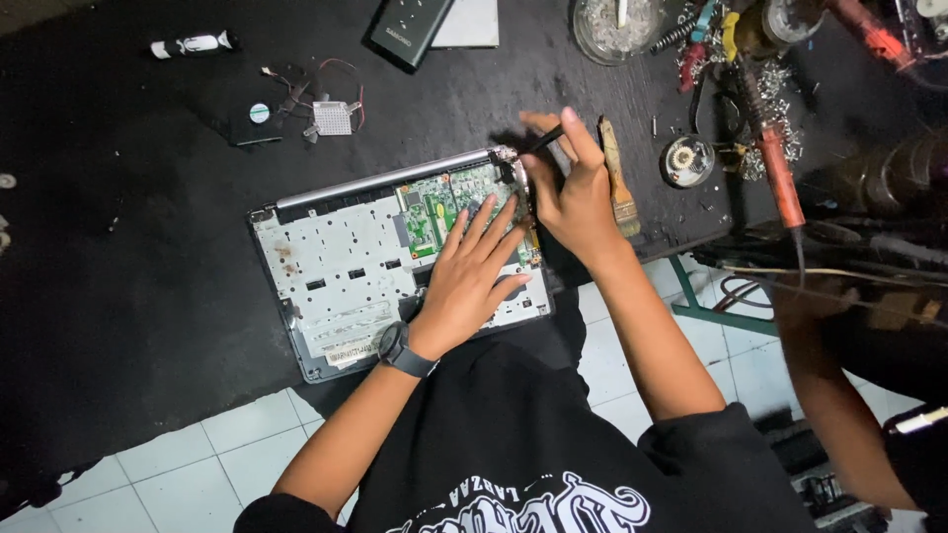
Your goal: The person is disassembling a laptop, removing screws with a screwdriver, and cleaning internal components with a brush.
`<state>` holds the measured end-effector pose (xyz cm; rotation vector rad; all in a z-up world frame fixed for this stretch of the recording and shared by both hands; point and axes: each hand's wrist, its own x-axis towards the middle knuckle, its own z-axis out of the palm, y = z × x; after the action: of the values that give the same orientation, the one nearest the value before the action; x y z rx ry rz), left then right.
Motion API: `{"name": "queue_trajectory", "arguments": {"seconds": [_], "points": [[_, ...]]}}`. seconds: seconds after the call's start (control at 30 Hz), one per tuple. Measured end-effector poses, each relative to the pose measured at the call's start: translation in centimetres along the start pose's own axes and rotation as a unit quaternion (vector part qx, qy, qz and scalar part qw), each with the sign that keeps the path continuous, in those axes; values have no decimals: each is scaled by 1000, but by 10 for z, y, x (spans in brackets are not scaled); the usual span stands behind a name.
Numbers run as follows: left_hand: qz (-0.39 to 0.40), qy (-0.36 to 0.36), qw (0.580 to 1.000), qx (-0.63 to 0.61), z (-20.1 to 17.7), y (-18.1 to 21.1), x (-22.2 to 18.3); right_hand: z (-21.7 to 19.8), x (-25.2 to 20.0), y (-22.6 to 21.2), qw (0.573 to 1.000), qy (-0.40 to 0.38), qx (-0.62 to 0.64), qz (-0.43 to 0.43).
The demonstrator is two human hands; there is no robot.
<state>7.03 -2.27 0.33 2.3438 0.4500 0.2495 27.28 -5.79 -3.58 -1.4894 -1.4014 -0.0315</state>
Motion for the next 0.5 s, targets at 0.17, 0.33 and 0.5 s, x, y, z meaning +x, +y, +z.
{"name": "queue_trajectory", "arguments": {"seconds": [0.17,0.33,0.5], "points": [[2,1,1000,-11,0,1,-1,2,-15,14,993,16,-117,-12],[-2,3,1000,-9,0,0,0,0,6,-13,999,-34,10,19],[-6,5,1000,-4,1,2,-1,-1,1,-10,999,-43,-4,25]]}}
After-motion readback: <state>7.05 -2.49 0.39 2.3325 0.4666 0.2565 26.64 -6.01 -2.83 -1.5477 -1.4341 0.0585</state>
